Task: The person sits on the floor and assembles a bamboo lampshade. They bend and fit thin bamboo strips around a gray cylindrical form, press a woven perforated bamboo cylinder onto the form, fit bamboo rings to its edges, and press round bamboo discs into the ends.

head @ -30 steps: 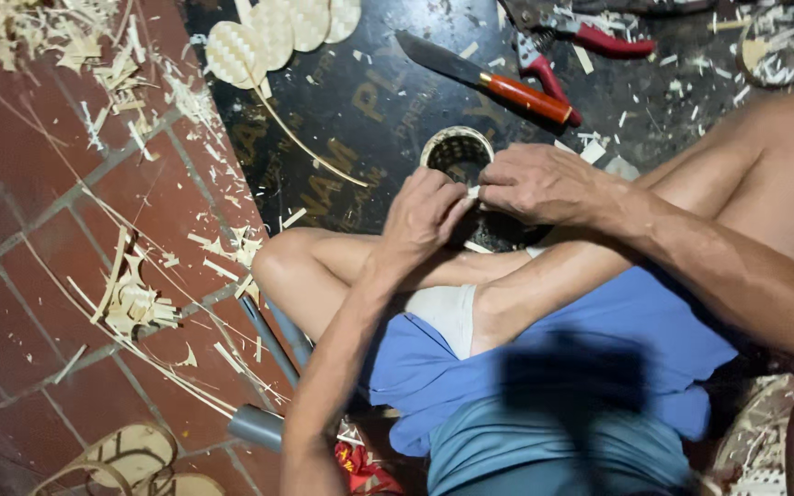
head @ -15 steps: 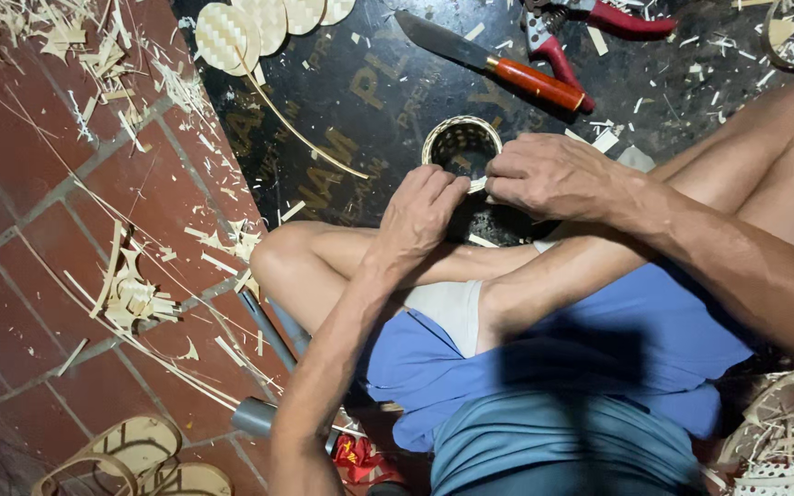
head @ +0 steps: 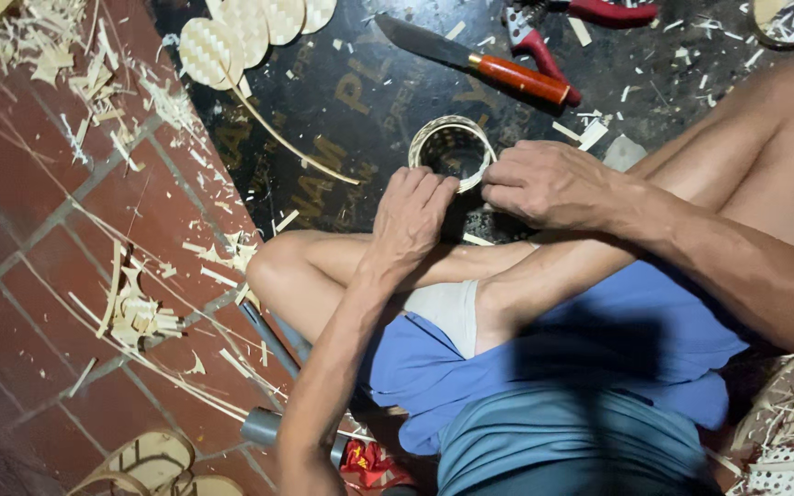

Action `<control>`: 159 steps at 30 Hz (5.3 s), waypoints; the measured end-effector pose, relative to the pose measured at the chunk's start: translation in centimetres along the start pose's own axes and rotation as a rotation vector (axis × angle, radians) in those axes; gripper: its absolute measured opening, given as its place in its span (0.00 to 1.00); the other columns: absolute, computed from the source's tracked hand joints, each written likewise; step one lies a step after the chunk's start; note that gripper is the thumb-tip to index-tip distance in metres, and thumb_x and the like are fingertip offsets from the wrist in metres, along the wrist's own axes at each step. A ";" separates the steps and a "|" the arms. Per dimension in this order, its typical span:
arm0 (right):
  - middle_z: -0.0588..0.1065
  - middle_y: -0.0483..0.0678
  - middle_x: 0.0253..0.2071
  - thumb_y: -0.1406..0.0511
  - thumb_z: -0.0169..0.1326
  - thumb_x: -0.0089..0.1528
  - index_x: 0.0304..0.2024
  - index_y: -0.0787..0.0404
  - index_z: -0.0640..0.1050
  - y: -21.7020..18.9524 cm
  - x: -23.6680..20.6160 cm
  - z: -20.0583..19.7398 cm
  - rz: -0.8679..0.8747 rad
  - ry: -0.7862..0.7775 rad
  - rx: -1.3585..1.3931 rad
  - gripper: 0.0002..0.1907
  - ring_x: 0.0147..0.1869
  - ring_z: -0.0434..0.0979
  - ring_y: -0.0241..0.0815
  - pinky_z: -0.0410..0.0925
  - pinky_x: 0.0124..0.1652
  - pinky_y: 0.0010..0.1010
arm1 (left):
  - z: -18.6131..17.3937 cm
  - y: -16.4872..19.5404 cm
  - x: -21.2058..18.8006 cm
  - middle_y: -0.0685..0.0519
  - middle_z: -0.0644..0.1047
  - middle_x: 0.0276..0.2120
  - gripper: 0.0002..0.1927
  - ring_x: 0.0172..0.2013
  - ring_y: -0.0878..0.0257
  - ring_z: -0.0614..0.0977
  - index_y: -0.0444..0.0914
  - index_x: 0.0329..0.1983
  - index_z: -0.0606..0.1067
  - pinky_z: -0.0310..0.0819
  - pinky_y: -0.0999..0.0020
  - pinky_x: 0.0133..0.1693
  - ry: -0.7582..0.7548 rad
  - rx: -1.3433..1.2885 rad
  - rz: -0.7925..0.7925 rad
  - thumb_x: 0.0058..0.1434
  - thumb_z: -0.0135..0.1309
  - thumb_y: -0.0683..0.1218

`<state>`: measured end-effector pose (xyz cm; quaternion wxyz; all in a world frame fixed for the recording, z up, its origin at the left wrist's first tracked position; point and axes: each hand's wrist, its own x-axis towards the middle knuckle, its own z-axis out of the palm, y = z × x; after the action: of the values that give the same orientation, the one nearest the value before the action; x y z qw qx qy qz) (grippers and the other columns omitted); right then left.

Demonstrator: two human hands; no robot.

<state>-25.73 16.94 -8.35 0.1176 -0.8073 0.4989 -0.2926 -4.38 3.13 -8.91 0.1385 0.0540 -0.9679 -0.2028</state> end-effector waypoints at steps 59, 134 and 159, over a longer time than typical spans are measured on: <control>0.74 0.49 0.30 0.65 0.53 0.56 0.32 0.59 0.78 1.4 5.5 1.1 0.333 -0.336 -0.094 0.05 0.36 0.79 0.53 0.70 0.29 0.46 | -0.3 -1.7 0.1 0.49 0.70 0.33 0.08 0.40 0.53 0.74 0.34 0.40 0.75 0.69 0.58 0.46 0.058 -0.129 0.059 0.57 0.52 0.38; 0.76 0.45 0.41 0.59 0.54 0.62 0.38 0.54 0.78 -17.1 2.6 -11.1 0.269 -0.643 0.507 0.07 0.40 0.82 0.49 0.69 0.31 0.44 | -16.8 15.3 -5.8 0.45 0.78 0.38 0.08 0.45 0.51 0.80 0.40 0.33 0.72 0.70 0.56 0.47 0.054 0.094 0.531 0.59 0.58 0.47; 0.74 0.40 0.47 0.62 0.58 0.56 0.47 0.59 0.80 -17.6 0.6 -9.4 -0.224 0.134 -0.105 0.17 0.58 0.72 0.38 0.63 0.51 0.38 | -17.9 15.6 -6.2 0.42 0.78 0.40 0.11 0.44 0.51 0.81 0.34 0.41 0.71 0.72 0.54 0.47 0.051 0.085 0.414 0.63 0.58 0.44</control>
<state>-18.13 25.76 7.82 0.0083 -0.8415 0.4271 -0.3308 5.94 11.63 11.69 0.1994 -0.1350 -0.9622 -0.1276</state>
